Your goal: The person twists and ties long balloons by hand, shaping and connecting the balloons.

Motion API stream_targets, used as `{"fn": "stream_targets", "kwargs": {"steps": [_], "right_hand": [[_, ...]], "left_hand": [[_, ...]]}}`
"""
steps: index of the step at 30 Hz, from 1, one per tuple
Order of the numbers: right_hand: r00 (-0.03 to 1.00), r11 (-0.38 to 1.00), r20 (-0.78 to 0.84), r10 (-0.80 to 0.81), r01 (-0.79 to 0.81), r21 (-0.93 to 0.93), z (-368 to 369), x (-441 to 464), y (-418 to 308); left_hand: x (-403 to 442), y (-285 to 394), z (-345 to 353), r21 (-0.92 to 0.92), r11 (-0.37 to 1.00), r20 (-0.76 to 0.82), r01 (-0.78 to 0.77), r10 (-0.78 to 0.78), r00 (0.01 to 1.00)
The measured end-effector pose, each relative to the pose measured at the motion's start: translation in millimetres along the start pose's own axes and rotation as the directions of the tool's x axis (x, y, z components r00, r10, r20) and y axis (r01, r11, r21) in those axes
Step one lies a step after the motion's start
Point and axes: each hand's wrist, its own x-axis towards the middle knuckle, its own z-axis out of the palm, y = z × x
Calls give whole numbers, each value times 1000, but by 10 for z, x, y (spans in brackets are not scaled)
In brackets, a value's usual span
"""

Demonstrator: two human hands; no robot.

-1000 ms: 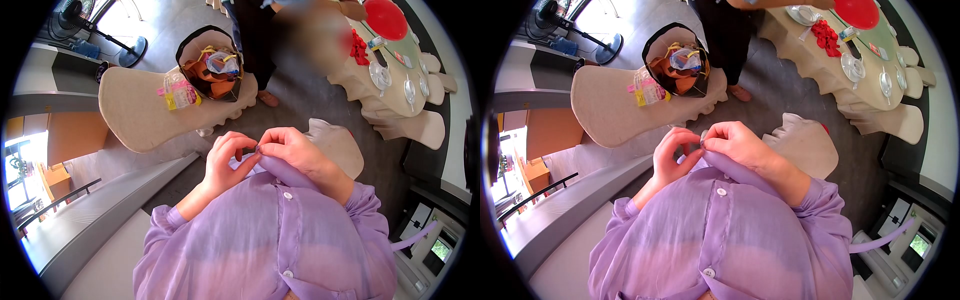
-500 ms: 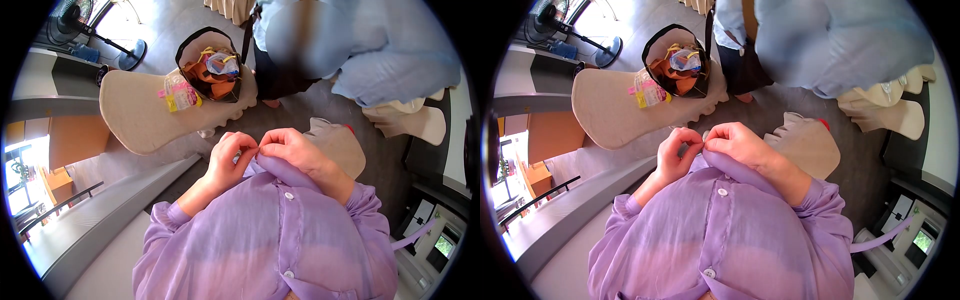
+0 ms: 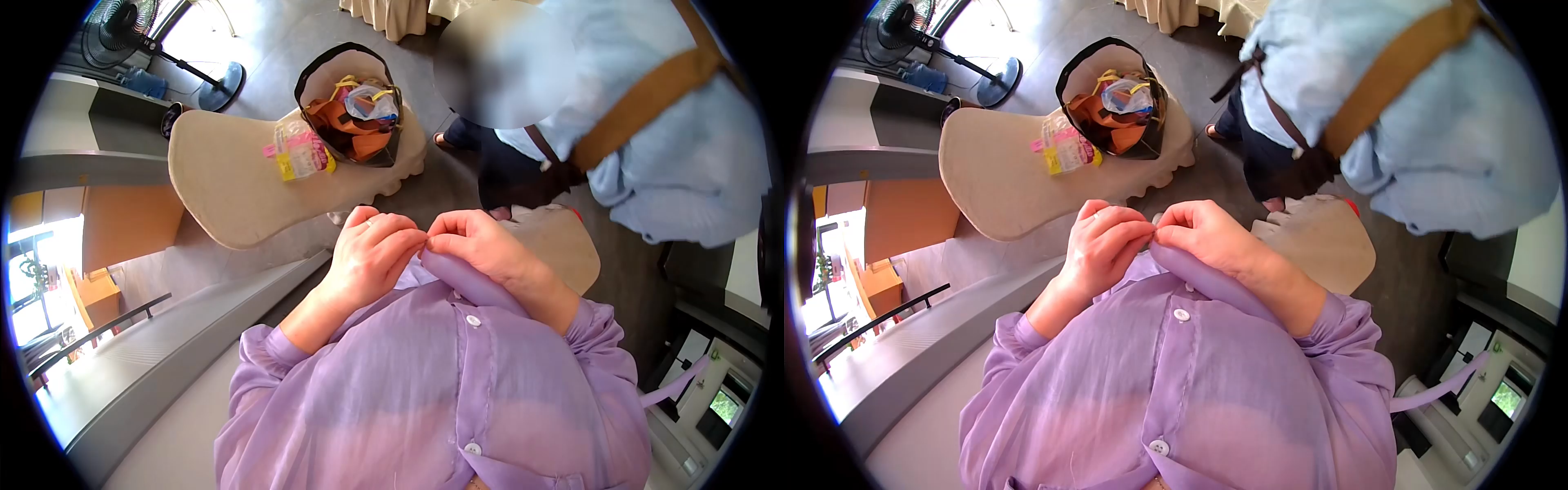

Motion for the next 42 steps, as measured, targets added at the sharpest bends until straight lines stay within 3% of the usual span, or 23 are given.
{"fn": "stream_targets", "kwargs": {"steps": [5,10,17,22,24,25,27,28,29,31,34,36,37,39,40,41,42], "right_hand": [[999,999,-27,-42,41,-11,37,31,26],[997,999,-74,9,-6,45,20,78,95],[994,1000,-108,-15,14,-17,-12,133,153],[995,1000,-100,-12,11,-8,-20,124,148],[992,998,-114,-59,59,-11,-62,161,192],[989,995,-115,-98,97,-15,-86,161,176],[979,990,-145,-141,143,10,-140,133,65],[961,972,-163,-224,233,40,-177,128,-8],[935,945,-180,-305,321,67,-206,133,-84],[877,897,-231,-423,441,34,-183,139,-330],[654,691,-223,-723,673,-264,-1,171,-809],[408,418,-125,-904,786,-457,106,307,-1045],[261,239,-44,-964,785,-572,123,351,-1130],[277,259,-75,-958,723,-640,186,313,-1194],[168,142,-27,-985,724,-675,153,351,-1184],[160,139,-38,-986,689,-711,104,331,-1124],[160,172,-87,-983,660,-732,44,313,-1027]], "left_hand": [[19,-10,-58,30,1000,69,0,-2,998],[45,12,-33,249,960,214,-128,75,974],[108,-124,20,195,958,323,-209,138,936],[215,-174,4,103,964,299,-247,206,932],[226,-224,38,0,992,291,-124,119,949],[233,-222,63,-6,989,290,-145,140,947],[231,-214,104,-270,897,269,351,-280,922],[242,-201,143,-532,686,310,497,-388,868],[193,-315,210,-664,529,396,528,-350,849],[175,-359,422,-855,233,398,463,-277,875],[352,-332,495,-834,218,481,507,-163,861],[517,-331,393,-749,212,609,628,-154,778],[549,-434,339,-700,364,605,615,-158,781],[641,-554,254,-862,342,330,375,-183,926],[729,-578,169,-861,313,295,400,-333,895],[812,-621,61,-860,285,255,424,-480,840],[872,-736,-69,-874,264,272,408,-430,861]]}}
